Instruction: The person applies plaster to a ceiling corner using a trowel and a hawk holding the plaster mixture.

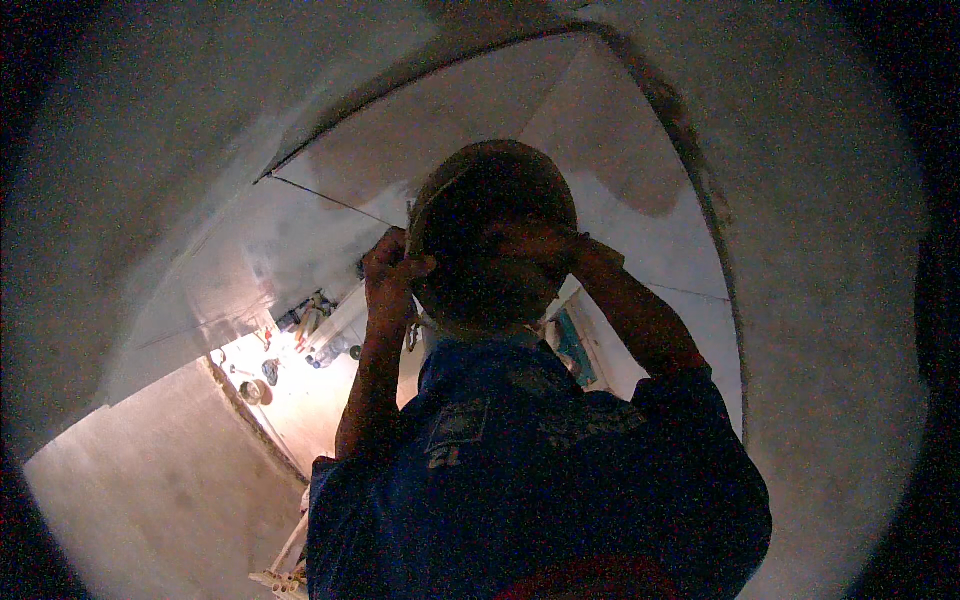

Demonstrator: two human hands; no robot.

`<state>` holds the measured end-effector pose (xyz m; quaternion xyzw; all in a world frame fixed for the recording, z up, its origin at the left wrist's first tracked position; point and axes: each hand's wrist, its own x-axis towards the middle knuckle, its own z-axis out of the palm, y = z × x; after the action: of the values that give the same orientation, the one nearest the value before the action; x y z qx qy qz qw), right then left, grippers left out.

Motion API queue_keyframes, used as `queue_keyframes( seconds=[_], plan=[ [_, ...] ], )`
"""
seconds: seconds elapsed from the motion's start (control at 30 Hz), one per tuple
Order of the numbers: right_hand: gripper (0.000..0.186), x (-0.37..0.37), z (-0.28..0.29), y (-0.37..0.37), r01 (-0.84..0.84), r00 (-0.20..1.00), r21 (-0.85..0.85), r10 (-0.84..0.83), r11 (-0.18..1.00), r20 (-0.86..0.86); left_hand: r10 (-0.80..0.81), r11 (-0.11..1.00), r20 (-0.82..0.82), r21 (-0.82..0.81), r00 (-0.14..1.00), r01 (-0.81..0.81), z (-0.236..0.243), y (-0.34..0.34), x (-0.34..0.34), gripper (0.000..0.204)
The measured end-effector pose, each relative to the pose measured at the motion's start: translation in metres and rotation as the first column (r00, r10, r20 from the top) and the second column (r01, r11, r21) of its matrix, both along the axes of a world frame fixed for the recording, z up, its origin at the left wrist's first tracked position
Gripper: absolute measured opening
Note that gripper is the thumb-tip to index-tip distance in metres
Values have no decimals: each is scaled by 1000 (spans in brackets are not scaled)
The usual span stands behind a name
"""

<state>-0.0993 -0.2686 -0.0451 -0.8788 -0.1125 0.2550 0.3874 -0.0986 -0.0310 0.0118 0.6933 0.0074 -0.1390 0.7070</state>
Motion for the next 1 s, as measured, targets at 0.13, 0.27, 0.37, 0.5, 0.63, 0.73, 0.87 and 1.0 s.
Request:
queue_keyframes(
  seconds=[0.13,0.27,0.37,0.5,0.63,0.73,0.87,1.0],
  plan=[
    [33,-8,8,-10,49,998,81,-47,995,-31,-60,991,73,128,996,51,6,-1,4,16],
    [34,-19,16,-26,161,986,166,-151,973,-72,-28,996,34,85,999,25,14,-1,13,17],
    [34,-29,17,-34,264,964,216,-246,940,-104,16,999,25,-31,1000,-15,2,1,20,16],
    [35,-39,13,-37,365,930,265,-338,892,-143,81,992,-16,-94,997,-83,9,0,24,16],
    [35,-54,6,-33,426,904,303,-391,853,-170,128,986,-77,-102,989,-135,7,-3,27,15],
    [36,-63,6,-33,460,888,329,-425,825,-175,93,994,15,60,996,-94,9,-2,25,14],
    [36,-68,6,-35,498,865,380,-482,780,-144,11,961,290,260,957,-90,-8,5,22,14],
    [37,-72,13,-47,545,821,427,-564,722,-94,141,977,72,154,987,-150,8,3,8,13]
  ],
)
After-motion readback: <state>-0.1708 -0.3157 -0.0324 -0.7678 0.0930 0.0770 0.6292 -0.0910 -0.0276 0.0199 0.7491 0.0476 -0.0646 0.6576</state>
